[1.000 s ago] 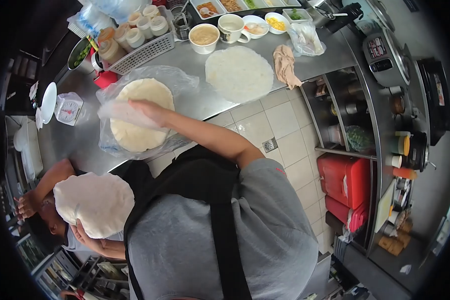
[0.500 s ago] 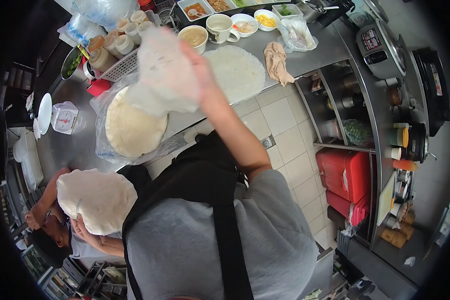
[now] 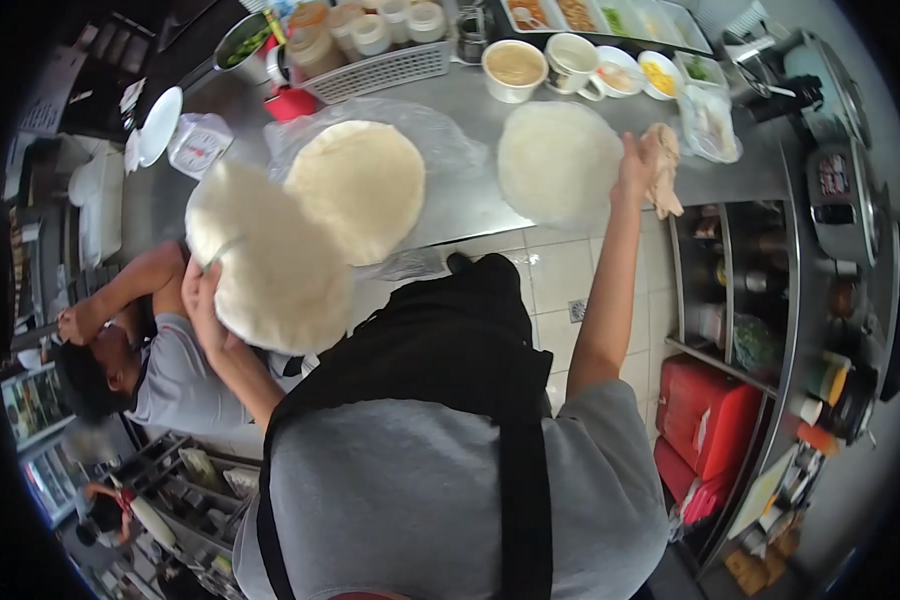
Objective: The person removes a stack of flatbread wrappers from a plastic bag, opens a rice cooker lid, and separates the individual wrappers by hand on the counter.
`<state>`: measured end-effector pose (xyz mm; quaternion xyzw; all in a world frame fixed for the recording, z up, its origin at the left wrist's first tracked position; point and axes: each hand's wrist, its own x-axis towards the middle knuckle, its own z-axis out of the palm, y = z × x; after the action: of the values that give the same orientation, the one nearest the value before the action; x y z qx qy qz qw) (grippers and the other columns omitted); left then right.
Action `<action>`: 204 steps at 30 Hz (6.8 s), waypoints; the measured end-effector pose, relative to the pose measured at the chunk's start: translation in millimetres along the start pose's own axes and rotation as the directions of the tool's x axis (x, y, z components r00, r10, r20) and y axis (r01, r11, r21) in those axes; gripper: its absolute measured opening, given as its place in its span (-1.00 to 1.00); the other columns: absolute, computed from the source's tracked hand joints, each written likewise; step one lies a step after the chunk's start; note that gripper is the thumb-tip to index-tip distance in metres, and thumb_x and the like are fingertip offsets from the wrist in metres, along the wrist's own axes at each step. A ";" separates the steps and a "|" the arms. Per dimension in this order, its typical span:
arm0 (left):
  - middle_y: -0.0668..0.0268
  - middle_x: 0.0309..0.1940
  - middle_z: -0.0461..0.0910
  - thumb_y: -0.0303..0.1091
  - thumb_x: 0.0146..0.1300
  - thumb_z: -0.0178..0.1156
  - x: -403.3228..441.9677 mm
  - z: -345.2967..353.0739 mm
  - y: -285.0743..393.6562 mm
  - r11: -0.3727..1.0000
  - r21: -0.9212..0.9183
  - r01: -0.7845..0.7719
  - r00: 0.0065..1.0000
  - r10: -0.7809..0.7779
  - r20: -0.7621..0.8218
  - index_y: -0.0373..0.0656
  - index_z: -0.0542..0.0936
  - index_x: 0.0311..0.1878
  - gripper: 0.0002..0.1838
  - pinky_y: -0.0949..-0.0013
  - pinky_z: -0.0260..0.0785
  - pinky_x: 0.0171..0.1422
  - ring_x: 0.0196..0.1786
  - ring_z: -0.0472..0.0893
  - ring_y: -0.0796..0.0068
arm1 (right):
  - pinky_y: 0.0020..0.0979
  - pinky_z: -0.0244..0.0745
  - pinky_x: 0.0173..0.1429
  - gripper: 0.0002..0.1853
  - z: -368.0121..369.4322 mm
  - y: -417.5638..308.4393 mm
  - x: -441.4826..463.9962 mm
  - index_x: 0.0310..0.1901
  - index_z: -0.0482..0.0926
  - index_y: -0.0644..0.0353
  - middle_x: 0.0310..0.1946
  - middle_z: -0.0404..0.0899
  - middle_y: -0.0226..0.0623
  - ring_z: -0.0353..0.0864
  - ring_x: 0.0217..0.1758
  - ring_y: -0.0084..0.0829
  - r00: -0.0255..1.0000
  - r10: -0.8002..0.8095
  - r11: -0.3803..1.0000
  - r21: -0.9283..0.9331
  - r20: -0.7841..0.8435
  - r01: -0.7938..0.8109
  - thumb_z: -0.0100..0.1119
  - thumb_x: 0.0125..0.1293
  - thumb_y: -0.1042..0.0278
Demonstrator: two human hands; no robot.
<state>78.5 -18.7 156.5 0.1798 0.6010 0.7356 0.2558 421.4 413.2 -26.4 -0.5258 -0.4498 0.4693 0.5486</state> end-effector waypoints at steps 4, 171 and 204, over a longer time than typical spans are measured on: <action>0.22 -0.14 0.60 -0.51 0.24 0.11 20.3 -7.5 -43.1 0.986 -0.126 0.112 0.991 -0.103 0.080 -0.32 0.49 0.01 -0.73 0.49 0.44 -0.06 -0.17 0.60 0.52 | -0.26 0.06 0.37 -0.37 39.0 -48.9 -36.2 0.26 0.23 0.27 0.20 0.28 -0.05 0.18 0.32 -0.16 0.887 -0.462 0.826 -0.358 0.011 0.435 0.23 0.16 0.40; 0.18 0.06 0.43 -0.50 0.30 0.02 20.4 -7.9 -136.0 0.940 0.273 0.205 0.964 -0.243 0.112 -0.14 0.14 0.30 -0.48 0.39 0.41 0.03 0.02 0.50 0.45 | -0.19 0.45 -0.18 -0.90 238.2 -48.3 -292.0 -0.41 0.56 0.27 -0.40 0.60 -0.17 0.58 -0.31 -0.12 -0.038 -0.082 0.579 0.079 0.996 0.811 0.13 0.06 0.43; 0.22 -0.03 0.54 -0.50 0.20 0.16 19.6 -27.8 -135.4 0.941 0.119 0.315 0.946 -0.321 0.035 -0.27 0.33 0.17 -0.55 0.41 0.48 0.01 -0.06 0.58 0.48 | -0.18 0.45 -0.14 -0.85 240.3 -60.7 -272.2 -0.40 0.58 0.23 -0.37 0.60 -0.16 0.58 -0.22 -0.14 -0.058 -0.025 0.659 0.060 0.998 0.750 0.22 0.06 0.32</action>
<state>68.5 -9.3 17.5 0.1143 0.6553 0.6445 0.3770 144.6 181.1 44.5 -0.0337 -0.9353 0.3488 0.0487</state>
